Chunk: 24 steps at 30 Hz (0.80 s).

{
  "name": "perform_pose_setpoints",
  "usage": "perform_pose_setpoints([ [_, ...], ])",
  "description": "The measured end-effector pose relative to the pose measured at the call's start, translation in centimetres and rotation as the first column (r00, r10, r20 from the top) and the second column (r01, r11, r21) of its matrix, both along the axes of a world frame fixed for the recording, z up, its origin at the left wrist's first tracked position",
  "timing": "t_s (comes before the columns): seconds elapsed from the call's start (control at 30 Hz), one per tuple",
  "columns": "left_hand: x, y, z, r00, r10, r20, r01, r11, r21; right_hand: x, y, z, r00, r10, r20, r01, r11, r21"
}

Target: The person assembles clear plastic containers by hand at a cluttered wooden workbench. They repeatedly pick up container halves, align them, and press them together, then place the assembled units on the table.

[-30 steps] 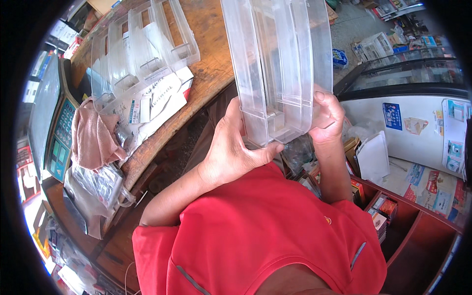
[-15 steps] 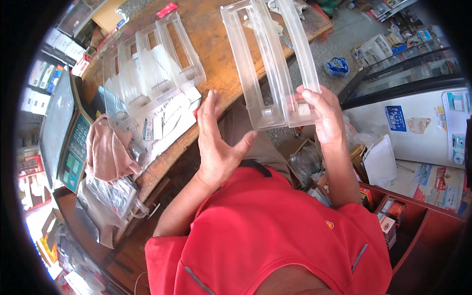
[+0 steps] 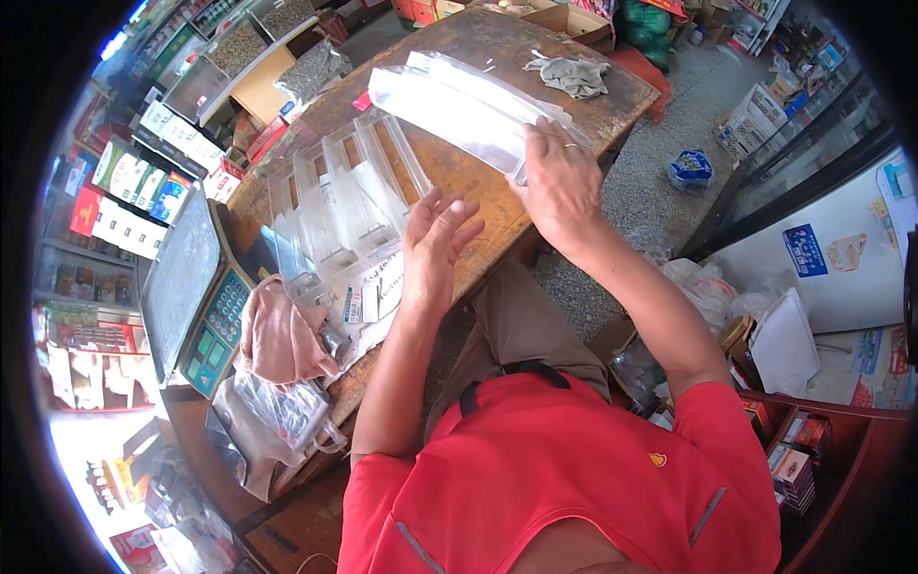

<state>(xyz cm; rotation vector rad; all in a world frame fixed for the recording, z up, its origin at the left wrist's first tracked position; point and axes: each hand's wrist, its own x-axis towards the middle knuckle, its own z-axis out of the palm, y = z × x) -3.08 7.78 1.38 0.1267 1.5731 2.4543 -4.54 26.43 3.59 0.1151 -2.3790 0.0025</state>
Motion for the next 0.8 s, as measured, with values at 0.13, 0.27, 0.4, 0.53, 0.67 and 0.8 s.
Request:
perform_pose_setpoints([
  [0.13, -2.0, 0.2, -0.9, 0.999, 0.042, 0.009, -0.042, 0.997, -0.069, -2.8, -1.1, -2.5, 0.998, -0.02, 0.061, 0.015, 0.997, 0.078],
  [0.27, -2.6, 0.9, -1.6, 0.999, 0.047, -0.004, -0.047, 0.989, -0.14, -1.5, -2.9, -4.3, 0.941, 0.207, 0.269, -0.197, 0.978, -0.065],
  [0.4, -2.9, 1.0, -2.9, 0.996, 0.065, -0.058, -0.078, 0.966, -0.247, -0.3, 0.0, -0.2, 0.93, 0.282, 0.237, -0.139, 0.865, -0.481],
  [0.53, -1.8, 2.4, -1.1, 0.839, -0.072, -0.539, -0.366, 0.659, -0.657, -3.7, 8.0, -0.1, 0.971, -0.028, 0.235, 0.144, 0.86, -0.49],
  [0.67, -2.5, 4.4, -0.4, 0.505, -0.321, -0.801, -0.652, 0.466, -0.598, -6.5, 12.1, -3.9, 0.926, 0.137, 0.353, 0.18, 0.662, -0.727],
  [0.8, -3.6, 6.9, 0.0, 0.451, -0.472, -0.757, -0.678, 0.37, -0.635, -6.4, 10.9, -4.3, 0.813, 0.402, 0.421, 0.207, 0.477, -0.854],
])
